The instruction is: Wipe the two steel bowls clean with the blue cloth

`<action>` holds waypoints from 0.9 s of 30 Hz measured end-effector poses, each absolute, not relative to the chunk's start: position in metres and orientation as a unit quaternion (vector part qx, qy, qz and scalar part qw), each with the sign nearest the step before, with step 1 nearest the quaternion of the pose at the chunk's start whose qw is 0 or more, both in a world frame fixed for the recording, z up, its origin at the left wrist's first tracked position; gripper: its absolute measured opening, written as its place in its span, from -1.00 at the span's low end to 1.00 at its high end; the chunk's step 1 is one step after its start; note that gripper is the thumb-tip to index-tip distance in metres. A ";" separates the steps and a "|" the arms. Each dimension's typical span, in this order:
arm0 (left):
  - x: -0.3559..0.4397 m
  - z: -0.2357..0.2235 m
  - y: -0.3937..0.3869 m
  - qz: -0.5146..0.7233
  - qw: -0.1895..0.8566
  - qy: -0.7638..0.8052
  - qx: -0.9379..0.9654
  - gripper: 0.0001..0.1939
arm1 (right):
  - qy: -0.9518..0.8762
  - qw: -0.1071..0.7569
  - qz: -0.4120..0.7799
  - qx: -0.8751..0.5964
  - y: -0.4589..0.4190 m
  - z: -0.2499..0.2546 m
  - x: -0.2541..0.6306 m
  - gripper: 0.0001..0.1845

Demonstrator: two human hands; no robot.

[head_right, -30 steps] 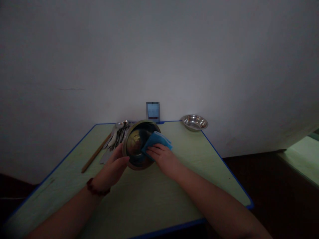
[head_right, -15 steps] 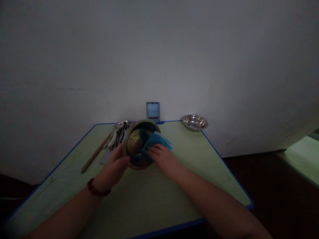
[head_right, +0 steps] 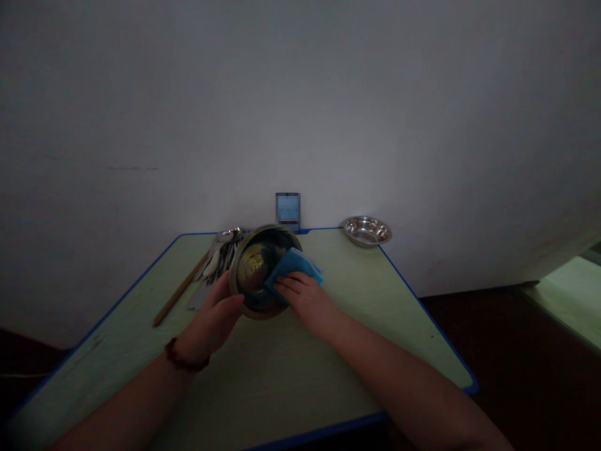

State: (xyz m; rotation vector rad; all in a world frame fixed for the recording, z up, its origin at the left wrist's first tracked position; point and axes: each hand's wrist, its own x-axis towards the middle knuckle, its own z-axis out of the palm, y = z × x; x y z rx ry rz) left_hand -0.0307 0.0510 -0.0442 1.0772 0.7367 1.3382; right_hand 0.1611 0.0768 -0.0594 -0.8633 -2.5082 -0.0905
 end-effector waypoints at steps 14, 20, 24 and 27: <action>-0.030 -0.046 0.052 0.583 0.571 0.325 0.478 -0.51 | -0.917 0.244 -0.028 -0.315 0.073 -0.057 0.159 -0.53; -0.031 -0.050 0.053 0.582 0.541 0.326 0.512 -0.47 | -0.915 0.253 -0.019 -0.313 0.074 -0.058 0.159 -0.53; -0.031 -0.050 0.053 0.581 0.523 0.321 0.535 -0.46 | -0.914 0.257 -0.015 -0.312 0.074 -0.058 0.159 -0.52; -0.031 -0.049 0.053 0.583 0.503 0.331 0.545 -0.47 | -0.916 0.255 -0.010 -0.310 0.073 -0.058 0.159 -0.50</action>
